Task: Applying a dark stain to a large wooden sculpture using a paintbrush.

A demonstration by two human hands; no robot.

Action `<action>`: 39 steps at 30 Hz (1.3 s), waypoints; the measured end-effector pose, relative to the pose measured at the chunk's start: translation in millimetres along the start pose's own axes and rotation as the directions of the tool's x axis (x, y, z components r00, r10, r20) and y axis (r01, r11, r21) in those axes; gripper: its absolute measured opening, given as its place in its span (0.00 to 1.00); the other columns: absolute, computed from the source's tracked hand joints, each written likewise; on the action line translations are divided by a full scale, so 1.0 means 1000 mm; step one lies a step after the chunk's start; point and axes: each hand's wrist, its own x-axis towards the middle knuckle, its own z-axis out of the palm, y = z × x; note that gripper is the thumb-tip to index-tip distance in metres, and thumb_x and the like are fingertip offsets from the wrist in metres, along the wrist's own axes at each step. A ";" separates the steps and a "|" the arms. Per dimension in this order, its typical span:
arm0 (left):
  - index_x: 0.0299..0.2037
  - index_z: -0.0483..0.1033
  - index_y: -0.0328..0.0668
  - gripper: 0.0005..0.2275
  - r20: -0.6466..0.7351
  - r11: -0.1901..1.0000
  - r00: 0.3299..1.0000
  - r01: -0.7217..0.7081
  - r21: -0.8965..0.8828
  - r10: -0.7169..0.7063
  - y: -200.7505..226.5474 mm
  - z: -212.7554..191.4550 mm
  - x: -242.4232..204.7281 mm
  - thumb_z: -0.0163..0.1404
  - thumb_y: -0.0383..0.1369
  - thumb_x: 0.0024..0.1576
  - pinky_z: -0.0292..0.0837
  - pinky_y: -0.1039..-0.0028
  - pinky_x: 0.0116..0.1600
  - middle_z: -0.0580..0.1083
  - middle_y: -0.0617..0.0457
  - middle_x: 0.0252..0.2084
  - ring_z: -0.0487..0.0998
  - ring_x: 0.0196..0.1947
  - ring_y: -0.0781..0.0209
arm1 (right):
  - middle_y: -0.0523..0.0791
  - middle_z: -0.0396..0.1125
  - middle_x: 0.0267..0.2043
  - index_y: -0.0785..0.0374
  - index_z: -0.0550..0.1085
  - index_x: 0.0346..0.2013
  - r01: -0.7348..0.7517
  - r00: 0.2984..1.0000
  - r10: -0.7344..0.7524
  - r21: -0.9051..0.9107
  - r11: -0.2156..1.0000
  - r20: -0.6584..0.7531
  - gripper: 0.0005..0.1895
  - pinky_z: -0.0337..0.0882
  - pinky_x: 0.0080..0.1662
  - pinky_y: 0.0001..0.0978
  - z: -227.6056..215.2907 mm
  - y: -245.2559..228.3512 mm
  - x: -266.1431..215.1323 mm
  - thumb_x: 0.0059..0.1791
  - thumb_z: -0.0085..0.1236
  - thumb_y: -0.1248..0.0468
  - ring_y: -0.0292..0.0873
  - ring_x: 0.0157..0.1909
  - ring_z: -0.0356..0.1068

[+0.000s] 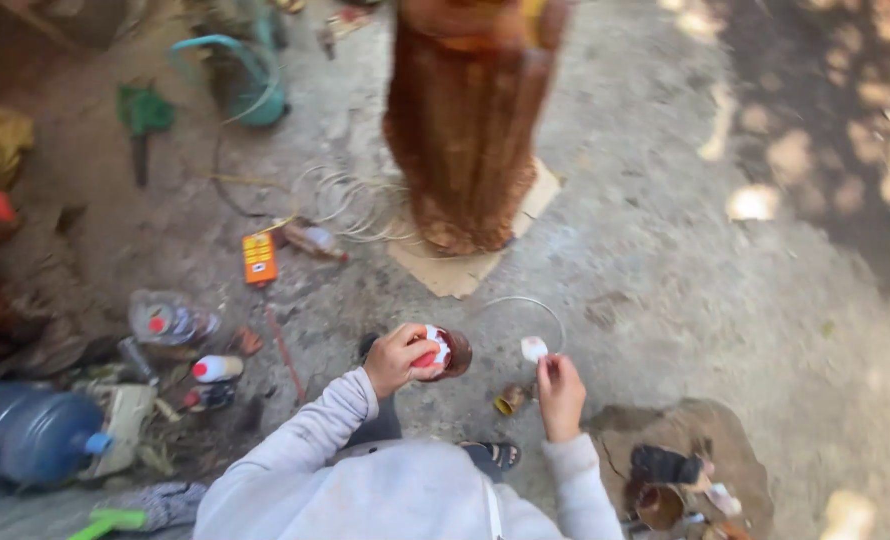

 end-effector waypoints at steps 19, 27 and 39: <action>0.42 0.83 0.44 0.08 -0.494 0.834 0.791 0.511 0.208 -0.361 -0.226 -0.324 -0.139 0.62 0.33 0.55 0.72 0.63 0.56 0.71 0.46 0.47 0.75 0.46 0.51 | 0.44 0.73 0.29 0.59 0.72 0.41 0.222 0.916 -0.139 0.188 0.957 -0.376 0.03 0.70 0.26 0.28 0.014 -0.305 0.309 0.56 0.54 0.70 0.37 0.24 0.70; 0.42 0.82 0.46 0.06 -0.434 0.862 0.845 0.444 0.244 -0.312 -0.232 -0.300 -0.071 0.61 0.34 0.57 0.74 0.64 0.50 0.70 0.48 0.46 0.76 0.44 0.52 | 0.51 0.73 0.40 0.63 0.68 0.42 0.217 0.859 -0.214 -0.048 0.975 -0.465 0.06 0.74 0.20 0.33 -0.082 -0.270 0.341 0.61 0.56 0.66 0.45 0.29 0.78; 0.43 0.83 0.44 0.08 -0.462 0.871 0.844 0.421 0.254 -0.273 -0.216 -0.278 0.003 0.60 0.35 0.58 0.74 0.60 0.50 0.70 0.46 0.47 0.75 0.45 0.49 | 0.45 0.74 0.32 0.60 0.73 0.36 0.154 0.733 -0.199 -0.125 0.980 -0.651 0.06 0.78 0.25 0.33 -0.172 -0.178 0.469 0.56 0.62 0.70 0.42 0.25 0.75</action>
